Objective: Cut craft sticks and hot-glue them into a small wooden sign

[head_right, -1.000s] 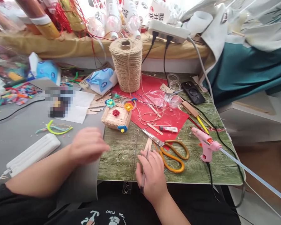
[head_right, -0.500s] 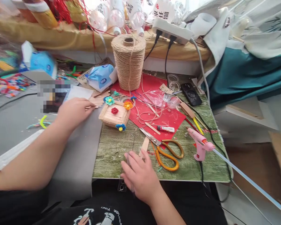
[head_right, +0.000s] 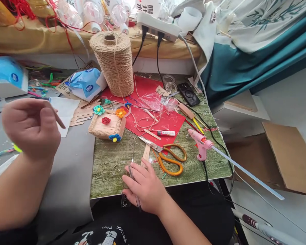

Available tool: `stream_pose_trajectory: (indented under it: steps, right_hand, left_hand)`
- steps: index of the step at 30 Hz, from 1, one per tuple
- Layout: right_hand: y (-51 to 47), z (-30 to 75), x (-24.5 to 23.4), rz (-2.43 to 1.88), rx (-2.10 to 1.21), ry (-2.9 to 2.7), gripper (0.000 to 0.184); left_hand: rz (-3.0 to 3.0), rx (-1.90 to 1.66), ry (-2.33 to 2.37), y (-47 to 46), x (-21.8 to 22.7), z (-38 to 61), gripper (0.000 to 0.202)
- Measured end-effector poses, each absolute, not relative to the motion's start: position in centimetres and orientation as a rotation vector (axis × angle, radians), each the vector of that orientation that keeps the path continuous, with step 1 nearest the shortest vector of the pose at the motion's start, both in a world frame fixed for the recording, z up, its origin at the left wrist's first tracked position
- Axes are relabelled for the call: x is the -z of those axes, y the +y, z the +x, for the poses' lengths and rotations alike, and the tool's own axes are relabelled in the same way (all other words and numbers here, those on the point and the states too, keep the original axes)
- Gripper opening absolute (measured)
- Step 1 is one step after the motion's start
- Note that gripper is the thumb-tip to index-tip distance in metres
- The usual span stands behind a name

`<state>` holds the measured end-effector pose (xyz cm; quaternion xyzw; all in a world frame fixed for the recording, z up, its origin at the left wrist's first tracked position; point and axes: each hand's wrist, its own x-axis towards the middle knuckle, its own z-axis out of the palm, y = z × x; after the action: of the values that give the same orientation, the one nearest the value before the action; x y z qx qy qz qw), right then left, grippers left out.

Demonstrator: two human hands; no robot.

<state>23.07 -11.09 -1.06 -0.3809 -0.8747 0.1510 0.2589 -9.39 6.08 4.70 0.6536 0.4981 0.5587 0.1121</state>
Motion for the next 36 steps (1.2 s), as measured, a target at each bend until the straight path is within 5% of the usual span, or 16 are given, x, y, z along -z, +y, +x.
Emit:
stream_pose_trajectory:
  steps: [3, 6, 9, 12, 22, 30, 36]
  right_hand:
    - [-11.3, 23.5, 1.4, -1.05, -0.399, -2.167, 0.04]
    - [-11.6, 23.8, 1.5, -1.051, -0.44, -1.94, 0.047]
    - [-11.9, 23.6, 1.4, -0.984, -0.416, -1.924, 0.057]
    - [-12.0, 23.0, 1.5, -0.95, -0.373, -2.027, 0.054]
    - [-10.2, 22.8, 0.3, -0.743, -0.15, -2.202, 0.019]
    - [-10.2, 24.7, 1.1, -0.855, -0.272, -2.226, 0.029]
    - [-10.1, 24.9, 1.7, -0.902, -0.257, -2.225, 0.032]
  left_hand:
    - [1.861, -1.741, 0.981, 3.6, -5.4, -6.4, 0.017]
    - [2.03, -1.08, 0.639, 0.6, -5.3, -3.0, 0.01]
    - [1.732, -0.637, 0.85, -1.8, -4.1, -0.2, 0.004]
    - [1.503, -0.446, 0.992, -2.7, -2.6, 1.1, 0.018]
    - [1.22, -0.436, 0.971, -2.4, -0.7, 1.2, 0.028]
    - [2.266, -0.527, 0.858, -0.8, -0.9, -0.3, 0.01]
    - [2.676, -0.463, 0.632, 0.0, 0.3, -0.4, 0.019]
